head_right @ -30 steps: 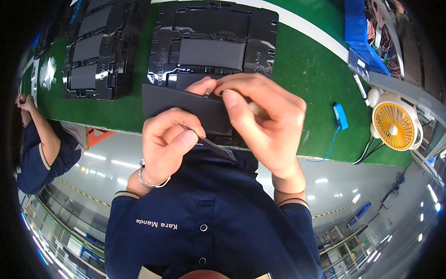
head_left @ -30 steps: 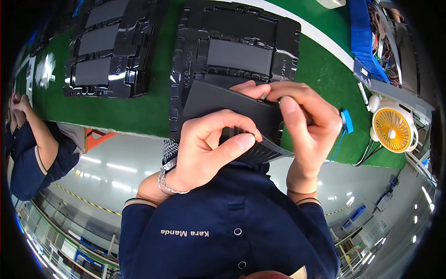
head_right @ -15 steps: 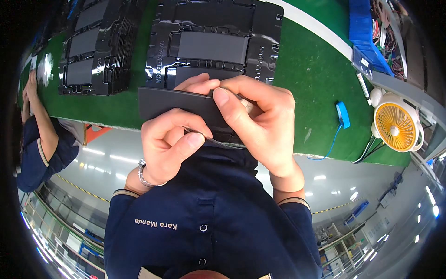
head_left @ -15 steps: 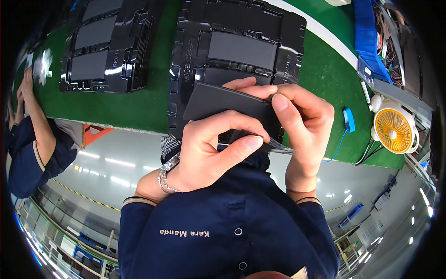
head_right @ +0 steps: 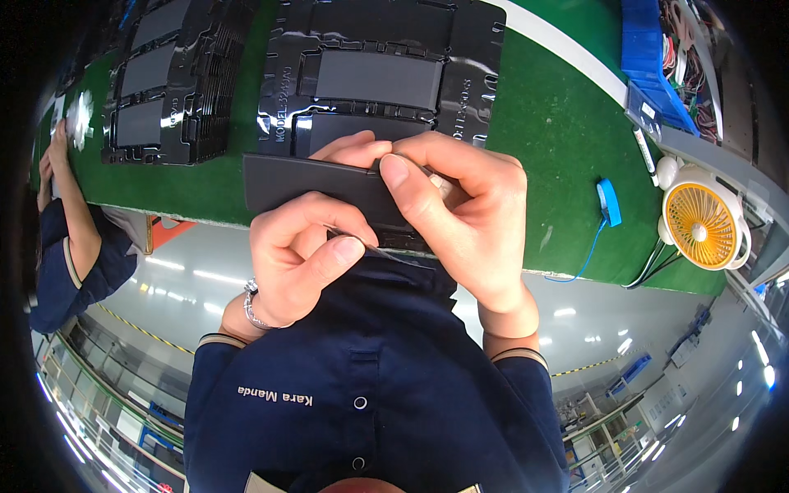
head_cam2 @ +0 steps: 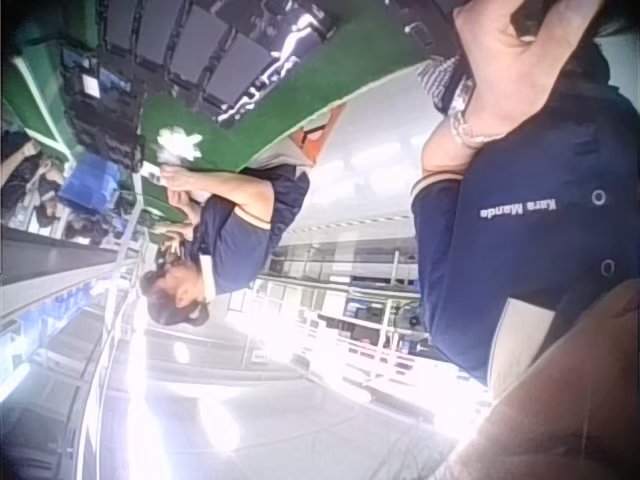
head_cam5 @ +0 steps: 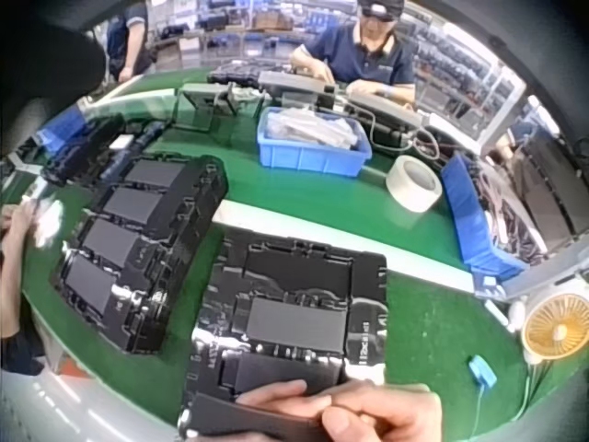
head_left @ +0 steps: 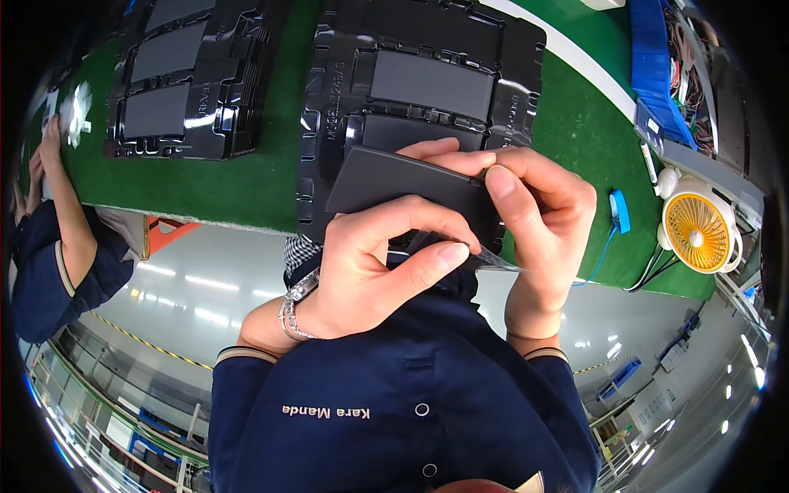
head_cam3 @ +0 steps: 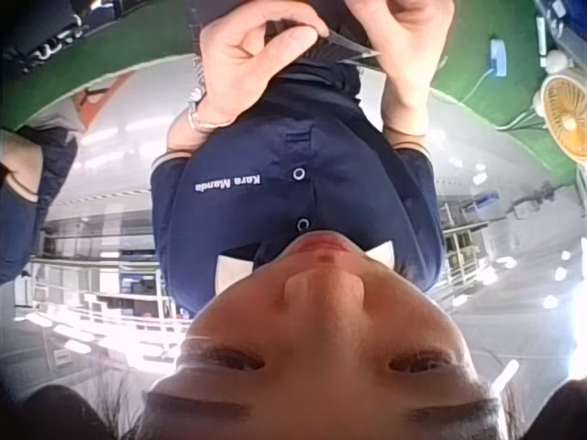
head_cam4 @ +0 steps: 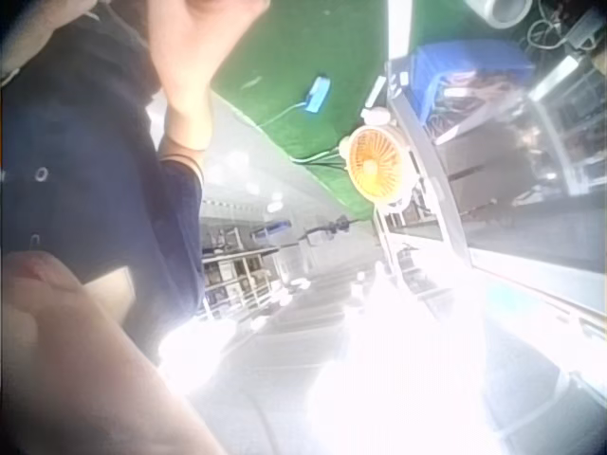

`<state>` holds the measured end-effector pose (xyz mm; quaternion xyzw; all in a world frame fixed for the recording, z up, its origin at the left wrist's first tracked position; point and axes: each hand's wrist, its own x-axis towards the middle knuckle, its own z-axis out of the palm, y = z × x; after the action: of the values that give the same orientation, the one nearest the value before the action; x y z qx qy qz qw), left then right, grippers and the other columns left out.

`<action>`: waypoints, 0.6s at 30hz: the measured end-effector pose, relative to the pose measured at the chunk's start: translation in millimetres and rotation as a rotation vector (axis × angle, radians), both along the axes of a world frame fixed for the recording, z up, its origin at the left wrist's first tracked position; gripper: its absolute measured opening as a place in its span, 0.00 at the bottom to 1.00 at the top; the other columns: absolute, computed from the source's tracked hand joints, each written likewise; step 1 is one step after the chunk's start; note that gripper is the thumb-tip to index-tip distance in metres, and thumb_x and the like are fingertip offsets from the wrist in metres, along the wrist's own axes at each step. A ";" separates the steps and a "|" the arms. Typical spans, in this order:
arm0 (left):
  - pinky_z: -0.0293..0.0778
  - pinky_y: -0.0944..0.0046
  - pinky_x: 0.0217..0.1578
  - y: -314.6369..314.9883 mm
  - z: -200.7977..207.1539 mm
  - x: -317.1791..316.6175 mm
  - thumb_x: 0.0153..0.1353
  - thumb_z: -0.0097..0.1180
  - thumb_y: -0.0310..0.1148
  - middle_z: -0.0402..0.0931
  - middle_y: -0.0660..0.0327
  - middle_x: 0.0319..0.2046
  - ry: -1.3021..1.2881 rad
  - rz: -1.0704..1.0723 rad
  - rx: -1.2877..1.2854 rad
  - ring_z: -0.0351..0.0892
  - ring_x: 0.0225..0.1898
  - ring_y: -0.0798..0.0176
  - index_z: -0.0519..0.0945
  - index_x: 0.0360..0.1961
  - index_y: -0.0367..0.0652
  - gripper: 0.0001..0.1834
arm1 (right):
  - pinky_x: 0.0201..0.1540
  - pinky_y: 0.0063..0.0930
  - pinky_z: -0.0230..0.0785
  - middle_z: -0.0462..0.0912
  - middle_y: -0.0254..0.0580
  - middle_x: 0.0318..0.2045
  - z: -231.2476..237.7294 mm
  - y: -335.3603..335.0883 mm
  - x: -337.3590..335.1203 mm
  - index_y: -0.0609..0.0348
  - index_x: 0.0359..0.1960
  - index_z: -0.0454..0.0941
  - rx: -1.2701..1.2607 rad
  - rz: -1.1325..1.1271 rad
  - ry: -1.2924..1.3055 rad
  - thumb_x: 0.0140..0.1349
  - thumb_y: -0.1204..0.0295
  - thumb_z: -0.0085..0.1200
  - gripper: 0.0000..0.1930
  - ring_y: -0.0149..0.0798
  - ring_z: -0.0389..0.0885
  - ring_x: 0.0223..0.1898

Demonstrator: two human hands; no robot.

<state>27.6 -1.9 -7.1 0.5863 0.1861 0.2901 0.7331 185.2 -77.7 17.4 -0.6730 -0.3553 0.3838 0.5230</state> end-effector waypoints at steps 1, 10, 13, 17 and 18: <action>0.65 0.57 0.58 0.4 -0.2 -0.1 0.55 0.62 0.24 0.76 0.53 0.55 0.008 -0.004 0.019 0.65 0.63 0.51 0.83 0.32 0.39 0.03 | 0.23 0.17 0.59 0.78 0.32 0.20 -0.5 -0.6 0.7 0.67 0.30 0.81 -0.007 0.003 -0.005 0.61 0.75 0.57 0.06 0.20 0.69 0.22; 0.65 0.56 0.58 0.3 -1.8 -1.1 0.56 0.62 0.25 0.75 0.53 0.55 0.020 0.003 0.050 0.65 0.63 0.50 0.83 0.33 0.39 0.04 | 0.24 0.17 0.61 0.78 0.32 0.20 2.1 1.3 -2.3 0.66 0.29 0.81 -0.008 -0.012 -0.075 0.59 0.74 0.59 0.06 0.21 0.70 0.22; 0.65 0.55 0.58 -0.4 -4.0 -2.1 0.56 0.61 0.24 0.75 0.51 0.55 0.027 0.014 0.036 0.64 0.64 0.50 0.83 0.33 0.39 0.04 | 0.26 0.17 0.64 0.79 0.33 0.23 -0.4 4.5 -1.2 0.66 0.29 0.80 -0.015 -0.033 -0.300 0.56 0.72 0.63 0.08 0.21 0.72 0.25; 0.62 0.56 0.60 0.0 -4.7 -1.4 0.56 0.60 0.23 0.74 0.49 0.56 0.000 0.016 -0.081 0.62 0.65 0.52 0.83 0.34 0.37 0.04 | 0.31 0.20 0.69 0.81 0.36 0.27 1.7 1.2 2.7 0.65 0.34 0.79 -0.058 -0.055 -0.197 0.51 0.73 0.67 0.12 0.24 0.77 0.29; 0.61 0.56 0.60 -0.3 -4.1 -1.2 0.57 0.59 0.23 0.73 0.48 0.56 -0.011 0.016 -0.126 0.62 0.66 0.52 0.82 0.34 0.37 0.05 | 0.32 0.20 0.70 0.81 0.37 0.28 1.0 -0.7 4.0 0.64 0.35 0.78 -0.041 -0.038 -0.113 0.51 0.74 0.67 0.12 0.25 0.77 0.30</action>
<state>26.4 -2.2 -11.1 0.5358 0.2045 0.2870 0.7673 189.2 -78.4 18.4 -0.7108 -0.3632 0.3425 0.4955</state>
